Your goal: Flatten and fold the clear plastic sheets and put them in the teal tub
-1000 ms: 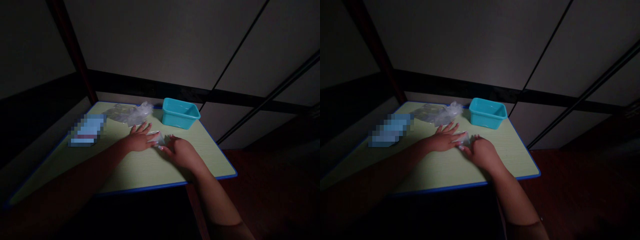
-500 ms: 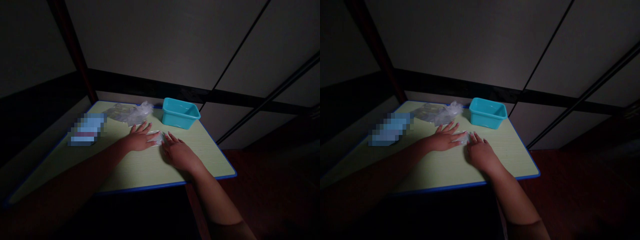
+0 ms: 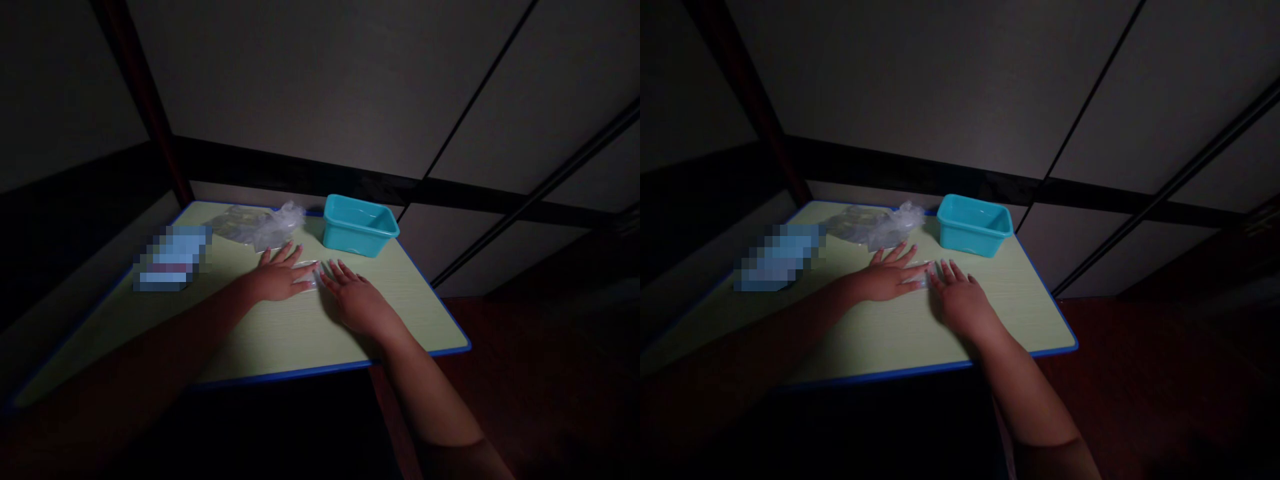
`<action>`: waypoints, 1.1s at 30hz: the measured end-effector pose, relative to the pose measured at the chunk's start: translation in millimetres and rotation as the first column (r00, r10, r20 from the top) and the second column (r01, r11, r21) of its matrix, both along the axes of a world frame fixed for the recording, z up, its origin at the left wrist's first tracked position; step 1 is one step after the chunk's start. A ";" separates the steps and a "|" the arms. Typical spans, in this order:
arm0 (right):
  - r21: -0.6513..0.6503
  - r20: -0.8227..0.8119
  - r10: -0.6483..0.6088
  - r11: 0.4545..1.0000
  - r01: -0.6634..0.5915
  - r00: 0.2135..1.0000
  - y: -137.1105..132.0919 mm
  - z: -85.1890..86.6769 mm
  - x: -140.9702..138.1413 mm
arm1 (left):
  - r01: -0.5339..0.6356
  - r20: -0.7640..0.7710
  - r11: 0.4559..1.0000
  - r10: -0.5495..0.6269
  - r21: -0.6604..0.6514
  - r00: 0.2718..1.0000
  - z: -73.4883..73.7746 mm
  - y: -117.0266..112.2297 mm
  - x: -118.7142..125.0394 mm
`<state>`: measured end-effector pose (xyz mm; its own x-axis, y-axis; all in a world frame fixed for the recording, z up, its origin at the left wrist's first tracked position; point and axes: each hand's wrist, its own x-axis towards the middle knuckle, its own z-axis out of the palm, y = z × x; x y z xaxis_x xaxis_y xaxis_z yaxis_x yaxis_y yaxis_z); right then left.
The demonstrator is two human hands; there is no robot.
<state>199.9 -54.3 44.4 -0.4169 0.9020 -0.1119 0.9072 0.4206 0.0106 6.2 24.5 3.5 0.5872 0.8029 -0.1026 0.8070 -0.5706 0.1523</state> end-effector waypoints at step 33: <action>-0.054 -0.075 0.052 0.997 -0.056 0.996 4.1 -7.9 5.1 | 0.208 0.087 0.970 -0.220 0.128 0.972 12.3 -25.0 17.7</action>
